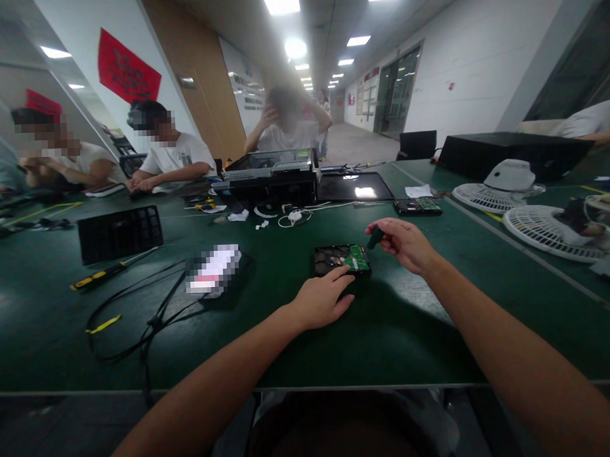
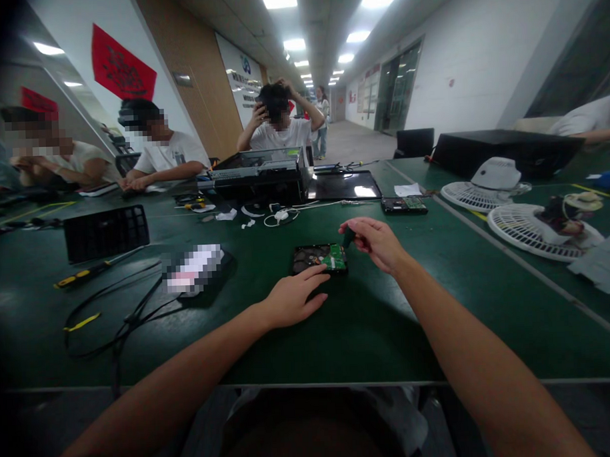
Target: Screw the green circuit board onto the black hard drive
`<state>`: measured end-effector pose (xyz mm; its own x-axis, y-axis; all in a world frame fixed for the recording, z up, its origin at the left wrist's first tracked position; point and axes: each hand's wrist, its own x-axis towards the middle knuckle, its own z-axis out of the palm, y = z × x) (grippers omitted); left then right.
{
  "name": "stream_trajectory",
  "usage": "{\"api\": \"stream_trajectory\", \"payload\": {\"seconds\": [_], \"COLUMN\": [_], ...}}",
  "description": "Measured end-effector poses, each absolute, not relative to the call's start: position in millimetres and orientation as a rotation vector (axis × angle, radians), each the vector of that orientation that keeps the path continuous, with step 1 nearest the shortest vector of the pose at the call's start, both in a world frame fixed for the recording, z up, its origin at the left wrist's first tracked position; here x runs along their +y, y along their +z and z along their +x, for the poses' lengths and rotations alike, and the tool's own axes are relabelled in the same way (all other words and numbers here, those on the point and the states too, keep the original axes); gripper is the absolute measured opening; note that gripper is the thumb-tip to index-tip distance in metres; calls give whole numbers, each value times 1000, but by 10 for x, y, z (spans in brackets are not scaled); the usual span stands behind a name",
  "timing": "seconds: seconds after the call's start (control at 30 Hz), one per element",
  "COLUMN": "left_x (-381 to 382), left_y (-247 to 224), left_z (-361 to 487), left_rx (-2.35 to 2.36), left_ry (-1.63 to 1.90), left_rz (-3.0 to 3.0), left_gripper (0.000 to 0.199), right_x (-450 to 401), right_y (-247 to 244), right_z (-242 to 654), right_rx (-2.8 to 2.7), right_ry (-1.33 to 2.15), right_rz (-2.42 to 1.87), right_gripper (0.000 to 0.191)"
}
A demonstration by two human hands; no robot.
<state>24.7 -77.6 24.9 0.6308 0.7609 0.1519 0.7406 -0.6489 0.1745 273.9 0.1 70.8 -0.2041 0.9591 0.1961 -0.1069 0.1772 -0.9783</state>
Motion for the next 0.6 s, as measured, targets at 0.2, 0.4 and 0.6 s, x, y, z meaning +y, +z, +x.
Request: {"api": "stream_trajectory", "payload": {"seconds": [0.2, 0.4, 0.6], "left_x": [-785, -794, -792], "left_y": [256, 269, 271], "left_z": [259, 263, 258], "left_rx": [1282, 1305, 1291], "left_ry": [314, 277, 288], "left_rz": [2747, 2744, 2750], "left_gripper": [51, 52, 51], "right_x": [25, 54, 23], "right_y": [683, 665, 674], "right_z": [2758, 2796, 2778], "right_rx": [-1416, -1368, -1422], "right_ry": [1292, 1403, 1432], "right_rz": [-854, -818, -821], "right_gripper": [27, 24, 29]}}
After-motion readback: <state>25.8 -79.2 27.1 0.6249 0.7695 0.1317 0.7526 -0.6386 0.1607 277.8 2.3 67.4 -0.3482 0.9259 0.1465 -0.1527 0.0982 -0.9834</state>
